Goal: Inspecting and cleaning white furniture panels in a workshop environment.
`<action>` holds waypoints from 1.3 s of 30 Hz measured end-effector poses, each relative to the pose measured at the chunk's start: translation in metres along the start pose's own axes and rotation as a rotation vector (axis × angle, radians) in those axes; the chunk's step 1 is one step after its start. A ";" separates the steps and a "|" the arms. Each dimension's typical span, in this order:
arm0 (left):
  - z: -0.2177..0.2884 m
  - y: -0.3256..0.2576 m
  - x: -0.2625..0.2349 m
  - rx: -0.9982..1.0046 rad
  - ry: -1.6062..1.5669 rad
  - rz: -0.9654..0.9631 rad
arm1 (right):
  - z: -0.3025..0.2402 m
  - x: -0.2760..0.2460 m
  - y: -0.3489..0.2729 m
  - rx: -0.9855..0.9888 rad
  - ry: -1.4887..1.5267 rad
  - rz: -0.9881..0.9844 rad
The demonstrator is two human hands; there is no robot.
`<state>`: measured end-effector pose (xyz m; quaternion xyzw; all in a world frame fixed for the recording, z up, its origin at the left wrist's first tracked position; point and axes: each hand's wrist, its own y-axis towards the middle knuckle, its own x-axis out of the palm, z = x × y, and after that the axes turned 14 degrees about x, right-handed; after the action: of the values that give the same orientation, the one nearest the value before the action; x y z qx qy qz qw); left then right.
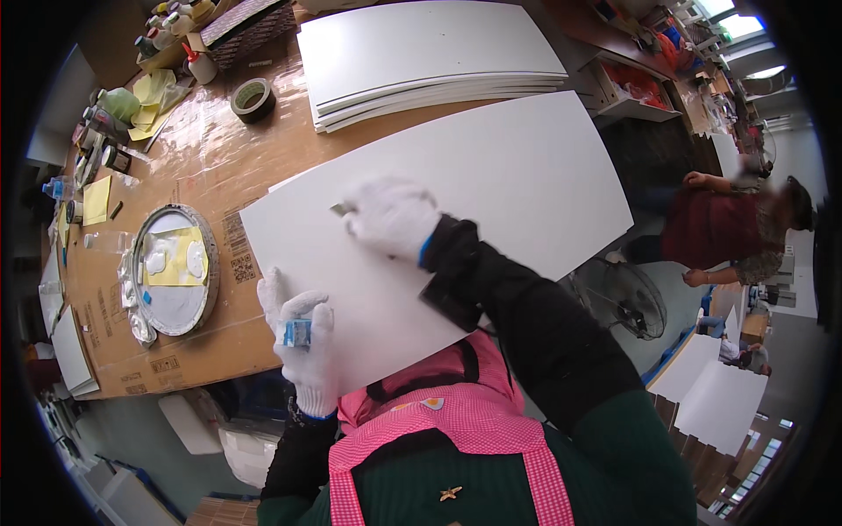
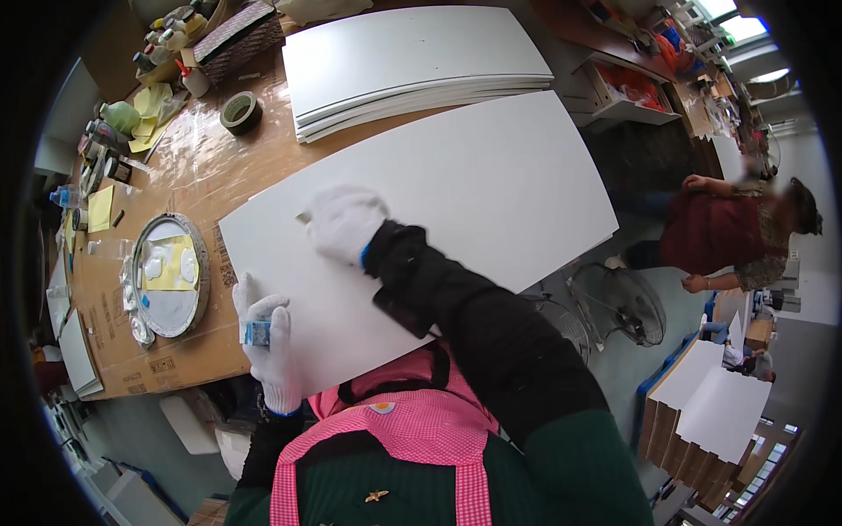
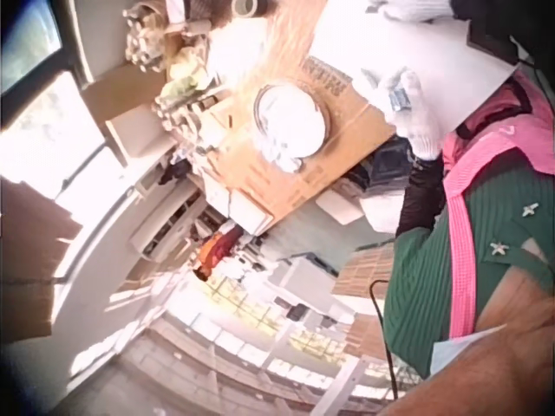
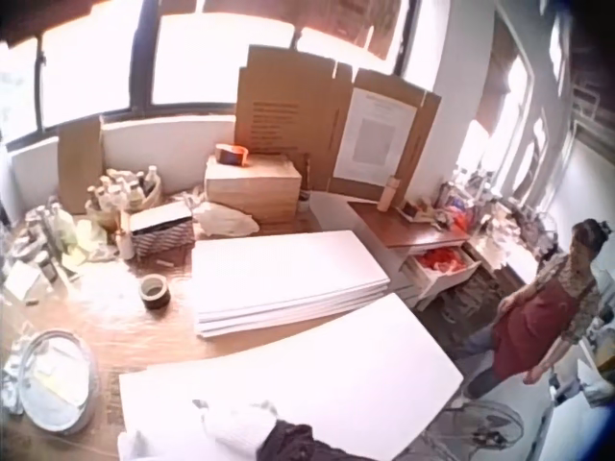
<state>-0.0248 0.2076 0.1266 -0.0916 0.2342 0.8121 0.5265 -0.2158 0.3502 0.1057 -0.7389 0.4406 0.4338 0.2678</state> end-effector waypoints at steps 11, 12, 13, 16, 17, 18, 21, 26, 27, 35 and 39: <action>-0.003 0.007 0.005 0.303 0.060 0.100 | 0.141 -0.130 0.029 0.944 0.343 0.037; -0.003 0.006 0.005 0.301 0.062 0.105 | 0.141 -0.125 0.035 0.709 0.169 0.038; -0.005 0.003 0.006 0.259 0.043 0.094 | 0.138 -0.117 0.041 0.472 0.003 0.036; 0.000 0.002 0.004 0.208 0.027 0.112 | 0.008 -0.041 0.053 0.131 0.014 -0.104; 0.004 0.005 0.008 0.214 0.001 0.134 | -0.016 0.003 0.039 -0.059 -0.174 0.036; 0.005 0.008 0.015 0.228 -0.020 0.127 | -0.033 0.036 0.035 -0.273 -0.220 0.158; -0.004 0.001 0.009 0.173 -0.047 0.134 | -0.093 0.017 0.039 -0.021 0.044 -0.385; -0.002 0.004 0.004 0.276 -0.051 0.168 | 0.097 -0.095 0.045 0.644 0.372 -0.061; -0.001 0.004 0.007 0.270 -0.052 0.178 | 0.121 -0.117 0.039 0.718 0.293 -0.095; -0.003 0.007 0.010 0.223 -0.031 0.144 | -0.041 -0.033 0.053 0.280 -0.138 -0.257; 0.000 0.004 0.001 0.202 -0.019 0.162 | 0.034 -0.072 0.048 0.469 -0.027 -0.146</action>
<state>-0.0289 0.2067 0.1273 -0.0111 0.3167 0.8249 0.4680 -0.2887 0.3849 0.1519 -0.6805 0.4710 0.3092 0.4685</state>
